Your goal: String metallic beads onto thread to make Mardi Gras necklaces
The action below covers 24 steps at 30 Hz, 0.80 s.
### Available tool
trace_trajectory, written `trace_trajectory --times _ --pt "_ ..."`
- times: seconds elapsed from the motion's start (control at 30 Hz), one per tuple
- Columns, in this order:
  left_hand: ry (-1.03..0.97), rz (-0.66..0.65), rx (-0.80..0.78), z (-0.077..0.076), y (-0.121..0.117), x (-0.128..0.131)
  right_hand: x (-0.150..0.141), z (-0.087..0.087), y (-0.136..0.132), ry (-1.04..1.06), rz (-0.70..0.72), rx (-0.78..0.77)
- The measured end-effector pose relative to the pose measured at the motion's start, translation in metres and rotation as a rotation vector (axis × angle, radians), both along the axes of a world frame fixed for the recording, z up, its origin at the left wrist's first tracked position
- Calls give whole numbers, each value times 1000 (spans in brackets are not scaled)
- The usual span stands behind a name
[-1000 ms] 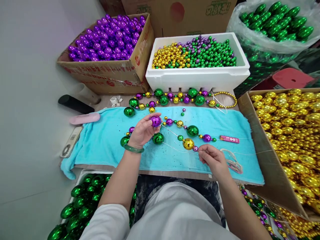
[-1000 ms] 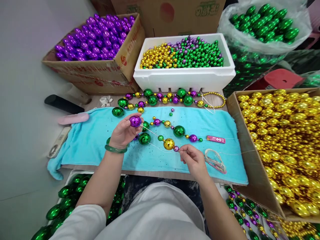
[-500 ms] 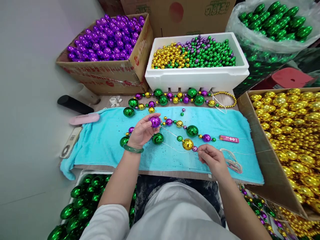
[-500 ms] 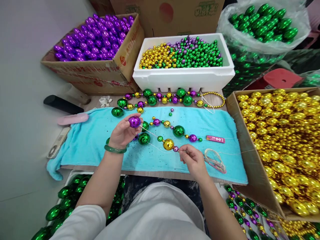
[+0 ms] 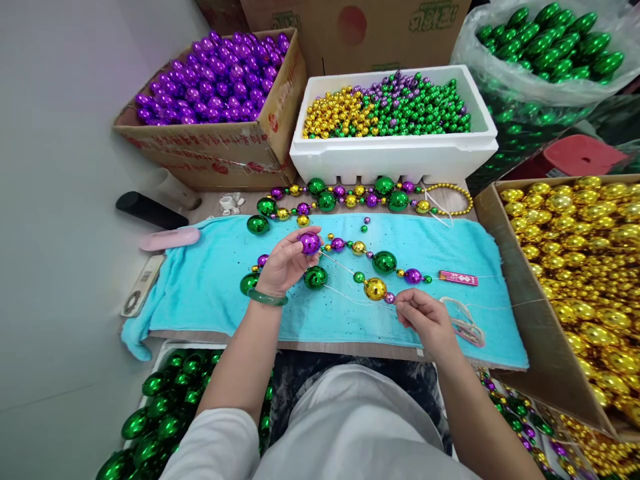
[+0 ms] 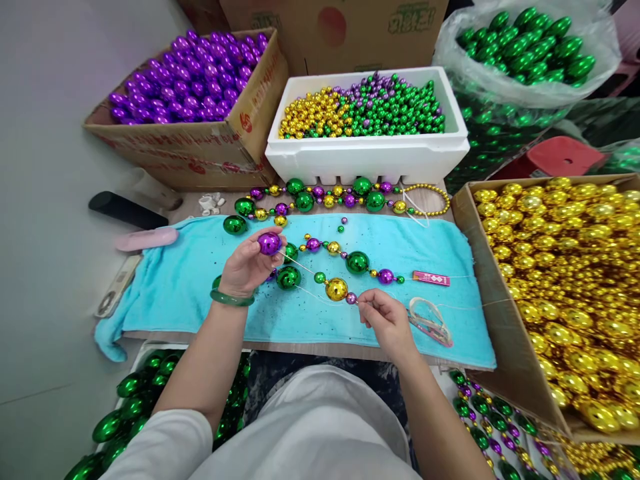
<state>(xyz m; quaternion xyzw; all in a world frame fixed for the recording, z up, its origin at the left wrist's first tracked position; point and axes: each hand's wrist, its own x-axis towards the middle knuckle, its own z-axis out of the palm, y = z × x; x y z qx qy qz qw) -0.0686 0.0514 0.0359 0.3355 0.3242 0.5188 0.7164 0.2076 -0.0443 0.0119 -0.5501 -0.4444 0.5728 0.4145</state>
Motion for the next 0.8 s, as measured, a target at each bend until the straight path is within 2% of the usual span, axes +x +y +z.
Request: trace_trajectory --times 0.2,0.47,0.63,0.8 --pt "22 -29 6 1 -1 2 0 3 2 -14 5 -4" --pt "259 -57 147 7 -10 21 -7 5 7 -6 11 22" --pt "369 -81 167 1 -14 33 -13 -4 11 87 -44 -35" --pt "591 5 283 7 -14 41 -20 -20 13 183 -59 -144"
